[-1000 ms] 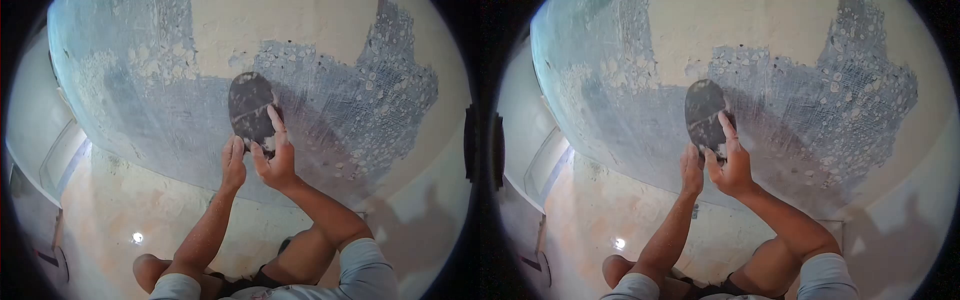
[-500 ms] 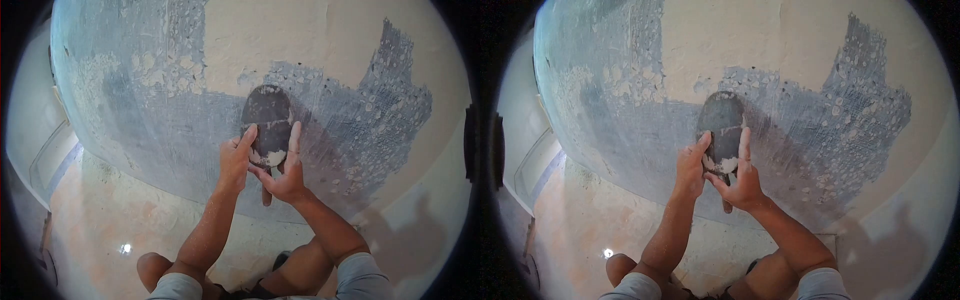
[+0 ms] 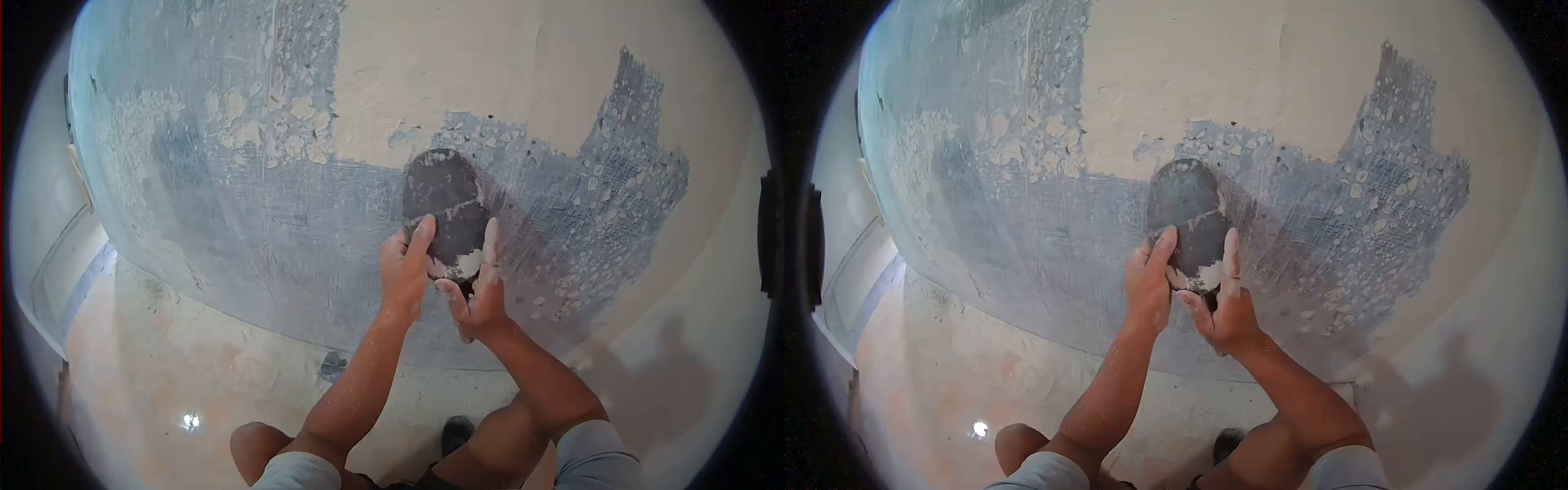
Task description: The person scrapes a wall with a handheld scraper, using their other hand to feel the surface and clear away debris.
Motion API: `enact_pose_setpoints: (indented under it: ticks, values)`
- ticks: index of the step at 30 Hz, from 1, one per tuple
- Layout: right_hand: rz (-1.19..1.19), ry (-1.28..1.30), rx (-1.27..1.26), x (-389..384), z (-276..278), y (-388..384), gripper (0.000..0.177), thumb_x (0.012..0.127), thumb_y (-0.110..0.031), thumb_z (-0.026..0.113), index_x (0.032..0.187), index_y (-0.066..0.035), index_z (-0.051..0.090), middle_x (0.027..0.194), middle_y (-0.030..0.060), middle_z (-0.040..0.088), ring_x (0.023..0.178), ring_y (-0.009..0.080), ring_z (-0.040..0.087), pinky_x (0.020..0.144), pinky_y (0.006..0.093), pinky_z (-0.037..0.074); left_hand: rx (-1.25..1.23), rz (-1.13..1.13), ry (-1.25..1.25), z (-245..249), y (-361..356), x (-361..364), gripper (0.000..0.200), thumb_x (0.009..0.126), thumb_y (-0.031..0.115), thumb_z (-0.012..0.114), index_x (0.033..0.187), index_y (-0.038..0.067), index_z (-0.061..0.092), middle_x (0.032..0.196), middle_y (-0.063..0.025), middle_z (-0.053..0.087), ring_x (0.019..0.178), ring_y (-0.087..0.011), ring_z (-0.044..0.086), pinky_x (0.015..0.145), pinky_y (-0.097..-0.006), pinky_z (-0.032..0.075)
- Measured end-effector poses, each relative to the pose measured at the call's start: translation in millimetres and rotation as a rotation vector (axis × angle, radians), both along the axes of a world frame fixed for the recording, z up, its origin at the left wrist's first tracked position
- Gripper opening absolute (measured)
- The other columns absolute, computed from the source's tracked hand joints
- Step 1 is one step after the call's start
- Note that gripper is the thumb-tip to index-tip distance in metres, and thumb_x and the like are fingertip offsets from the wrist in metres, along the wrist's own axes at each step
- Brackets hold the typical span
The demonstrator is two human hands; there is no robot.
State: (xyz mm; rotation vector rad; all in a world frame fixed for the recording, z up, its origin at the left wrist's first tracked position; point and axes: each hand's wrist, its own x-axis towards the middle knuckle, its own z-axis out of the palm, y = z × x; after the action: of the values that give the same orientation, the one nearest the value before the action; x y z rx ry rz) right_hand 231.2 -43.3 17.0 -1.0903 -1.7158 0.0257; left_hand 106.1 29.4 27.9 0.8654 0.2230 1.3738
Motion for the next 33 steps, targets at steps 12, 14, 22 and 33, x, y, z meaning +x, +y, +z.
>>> enact_pose_setpoints:
  ticks: [12, 14, 22, 33]
  values:
    - [-0.178, -0.335, 0.11, -6.1, 42.1, -3.0, 0.096, 0.092, -0.018, 0.073, 0.16, 0.002, 0.008, 0.151, 0.0354, 0.04, 0.113, 0.05, 0.066, 0.091, 0.0453, 0.057, 0.085, 0.118, 0.153, 28.2, 5.3, -1.6, 0.033, 0.1, 0.03, 0.069, 0.107, -0.002, 0.066, 0.095, -0.0038, 0.069, 0.085, -0.0084, 0.062, 0.072, -0.0265, 0.051]
    - [-0.164, -0.294, 0.052, -17.8, 49.5, -0.8, 0.094, 0.093, -0.016, 0.072, 0.16, -0.001, 0.008, 0.147, 0.0355, 0.045, 0.104, 0.0501, 0.069, 0.083, 0.0462, 0.059, 0.081, 0.027, 0.095, 41.0, 10.3, -9.3, 0.035, 0.1, 0.03, 0.069, 0.111, -0.004, 0.066, 0.097, -0.0044, 0.07, 0.085, -0.0087, 0.062, 0.074, -0.0268, 0.051]
    - [-0.184, -0.329, 0.137, -21.6, 42.9, -3.7, 0.088, 0.095, -0.013, 0.068, 0.158, 0.002, 0.009, 0.14, 0.036, 0.049, 0.105, 0.0474, 0.069, 0.085, 0.0454, 0.058, 0.041, 0.067, 0.102, 32.0, 7.5, -8.1, 0.035, 0.099, 0.028, 0.07, 0.116, -0.003, 0.065, 0.101, -0.0056, 0.07, 0.087, -0.0103, 0.063, 0.075, -0.0282, 0.051]
    - [-0.162, -0.293, 0.113, -28.8, 50.8, 0.4, 0.085, 0.093, -0.009, 0.07, 0.156, 0.005, 0.014, 0.147, 0.0335, 0.041, 0.12, 0.049, 0.062, 0.099, 0.0468, 0.052, -0.001, 0.002, 0.189, 45.0, 8.4, -21.7, 0.032, 0.101, 0.028, 0.068, 0.117, 0.0, 0.062, 0.101, -0.0031, 0.068, 0.087, -0.0107, 0.063, 0.076, -0.0284, 0.051]
